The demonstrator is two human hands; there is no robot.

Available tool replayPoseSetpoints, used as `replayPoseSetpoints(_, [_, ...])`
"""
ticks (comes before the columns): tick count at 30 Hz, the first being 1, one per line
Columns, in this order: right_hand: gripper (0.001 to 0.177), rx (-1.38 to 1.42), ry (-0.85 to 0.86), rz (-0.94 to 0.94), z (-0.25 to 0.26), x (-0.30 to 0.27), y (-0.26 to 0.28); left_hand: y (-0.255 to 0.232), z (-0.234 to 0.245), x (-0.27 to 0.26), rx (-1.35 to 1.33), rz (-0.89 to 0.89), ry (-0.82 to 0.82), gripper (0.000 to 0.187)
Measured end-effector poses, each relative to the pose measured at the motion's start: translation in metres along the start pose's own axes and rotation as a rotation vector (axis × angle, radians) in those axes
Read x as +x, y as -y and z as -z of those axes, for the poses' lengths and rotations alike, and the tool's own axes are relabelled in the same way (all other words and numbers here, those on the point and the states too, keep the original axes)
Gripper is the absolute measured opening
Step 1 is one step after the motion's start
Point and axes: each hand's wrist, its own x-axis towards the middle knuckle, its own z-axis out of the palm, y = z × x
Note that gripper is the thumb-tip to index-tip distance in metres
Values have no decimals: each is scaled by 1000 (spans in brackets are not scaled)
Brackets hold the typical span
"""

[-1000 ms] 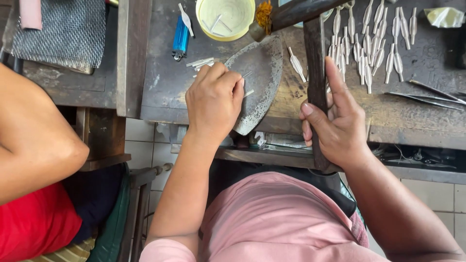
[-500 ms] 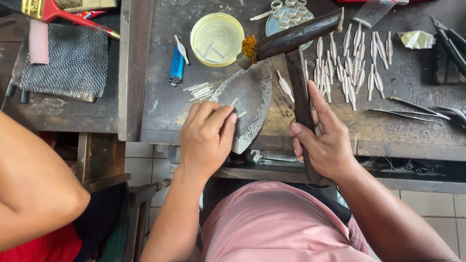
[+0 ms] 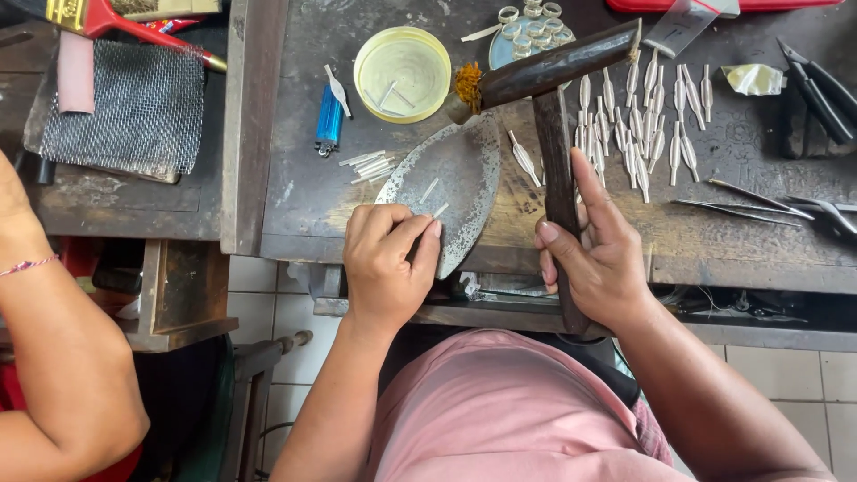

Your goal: A person uses a wooden mallet to hammer small silver components on a metal anvil at a jewelry workshop bench.

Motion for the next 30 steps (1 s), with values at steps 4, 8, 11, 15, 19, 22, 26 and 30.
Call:
replayPoseSetpoints(4, [71, 109, 63, 46, 2, -11, 22, 0, 2, -1, -25, 9, 23, 6])
replayPoseSetpoints(8, [81, 0, 218, 263, 23, -34, 36, 2, 2, -4, -24, 25, 27, 2])
replayPoseSetpoints(11, [64, -586, 126, 162, 25, -48, 19, 5, 2, -4, -66, 1, -17, 8])
replayPoseSetpoints(15, [61, -790, 139, 102, 27, -65, 6, 5, 3, -7, -101, 16, 18, 15])
replayPoseSetpoints(19, [59, -946, 181, 166, 22, -72, -4, 5, 5, -5, -113, -15, 22, 14])
replayPoseSetpoints(22, [52, -939, 190, 345, 16, -68, -3, 6, 6, -5, -148, -1, -20, 14])
replayPoseSetpoints(26, [54, -957, 217, 264, 14, -66, -1, 6, 5, -4, -148, 16, -52, 13])
replayPoseSetpoints(30, [52, -958, 200, 325, 15, -68, 1, 6, 5, -5, -148, 24, -79, 16])
